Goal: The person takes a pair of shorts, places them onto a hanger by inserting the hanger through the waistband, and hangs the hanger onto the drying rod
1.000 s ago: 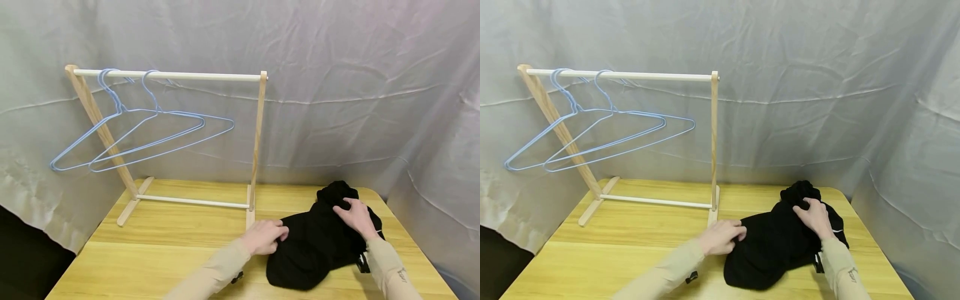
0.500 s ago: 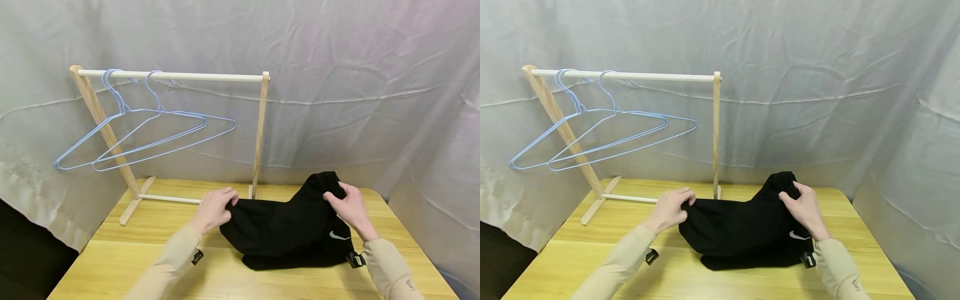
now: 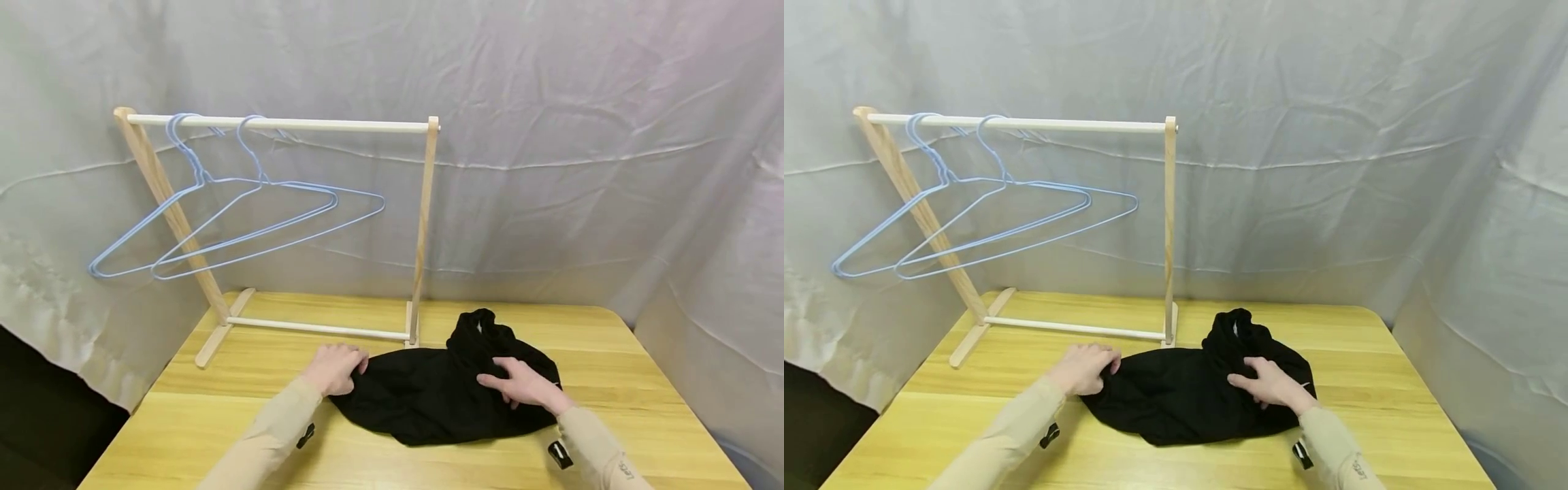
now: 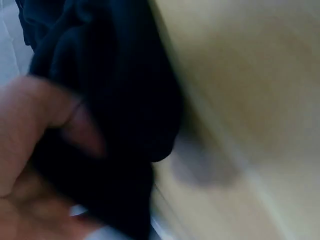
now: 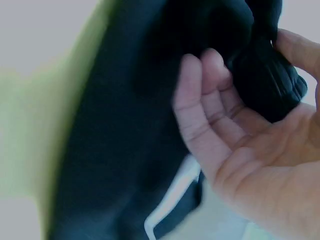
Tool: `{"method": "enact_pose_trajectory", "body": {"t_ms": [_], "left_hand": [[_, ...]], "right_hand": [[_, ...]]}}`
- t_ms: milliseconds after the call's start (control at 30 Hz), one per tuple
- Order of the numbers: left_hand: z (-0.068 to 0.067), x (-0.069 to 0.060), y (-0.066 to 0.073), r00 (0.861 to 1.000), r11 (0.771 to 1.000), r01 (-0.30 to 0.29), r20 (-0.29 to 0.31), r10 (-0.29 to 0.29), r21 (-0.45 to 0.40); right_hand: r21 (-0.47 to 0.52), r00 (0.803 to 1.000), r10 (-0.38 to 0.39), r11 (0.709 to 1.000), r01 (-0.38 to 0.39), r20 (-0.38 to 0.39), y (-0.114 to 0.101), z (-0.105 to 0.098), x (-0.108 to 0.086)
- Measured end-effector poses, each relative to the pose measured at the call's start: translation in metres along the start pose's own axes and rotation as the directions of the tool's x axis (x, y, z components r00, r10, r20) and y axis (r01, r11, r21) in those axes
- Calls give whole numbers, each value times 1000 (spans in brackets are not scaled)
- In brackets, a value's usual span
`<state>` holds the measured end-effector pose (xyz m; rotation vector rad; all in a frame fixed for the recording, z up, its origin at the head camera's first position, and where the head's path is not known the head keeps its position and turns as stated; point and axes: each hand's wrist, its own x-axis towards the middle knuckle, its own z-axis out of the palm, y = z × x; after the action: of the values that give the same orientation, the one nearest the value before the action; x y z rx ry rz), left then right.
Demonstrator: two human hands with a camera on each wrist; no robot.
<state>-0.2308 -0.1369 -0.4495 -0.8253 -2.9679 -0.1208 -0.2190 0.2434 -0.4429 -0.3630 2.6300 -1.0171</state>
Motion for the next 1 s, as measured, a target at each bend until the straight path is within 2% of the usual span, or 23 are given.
{"method": "enact_pose_trajectory", "body": {"t_ms": [33,100,167,200,267,333,433,533,600,733,1000], "left_hand": [[-4,-1,0,997,1000,21,73,-19,-22],[-16,-3,2,978,995,61,202,-44,-79],[-30,-2,3,959,987,89,279,-48,-135],[-37,-1,4,956,982,90,292,-37,-167],[-48,2,7,962,971,64,272,1,-230],[-54,6,11,974,961,27,224,37,-277],[-56,13,19,987,949,-27,141,75,-313],[-52,20,29,991,948,-63,94,96,-312],[-49,26,38,989,949,-88,86,119,-304],[-44,36,56,981,950,-124,111,162,-288],[-35,53,97,959,957,-195,161,232,-213]], "right_hand": [[-1,1000,-21,1000,21,9,1,-2,0],[6,999,-53,999,53,-11,-1,-11,-2],[14,993,-101,995,101,-58,-5,-22,-3],[14,989,-117,993,118,-85,-6,-29,-4],[26,980,-136,990,141,-143,-8,-40,-6],[23,968,-154,987,162,-200,-7,-50,-8],[17,954,-152,987,162,-257,-4,-61,-9],[3,948,-141,989,148,-286,2,-65,-8],[-5,946,-132,991,136,-295,6,-66,-7],[-24,945,-122,992,120,-303,14,-65,-4],[-140,942,-172,981,137,-288,29,-58,7]]}}
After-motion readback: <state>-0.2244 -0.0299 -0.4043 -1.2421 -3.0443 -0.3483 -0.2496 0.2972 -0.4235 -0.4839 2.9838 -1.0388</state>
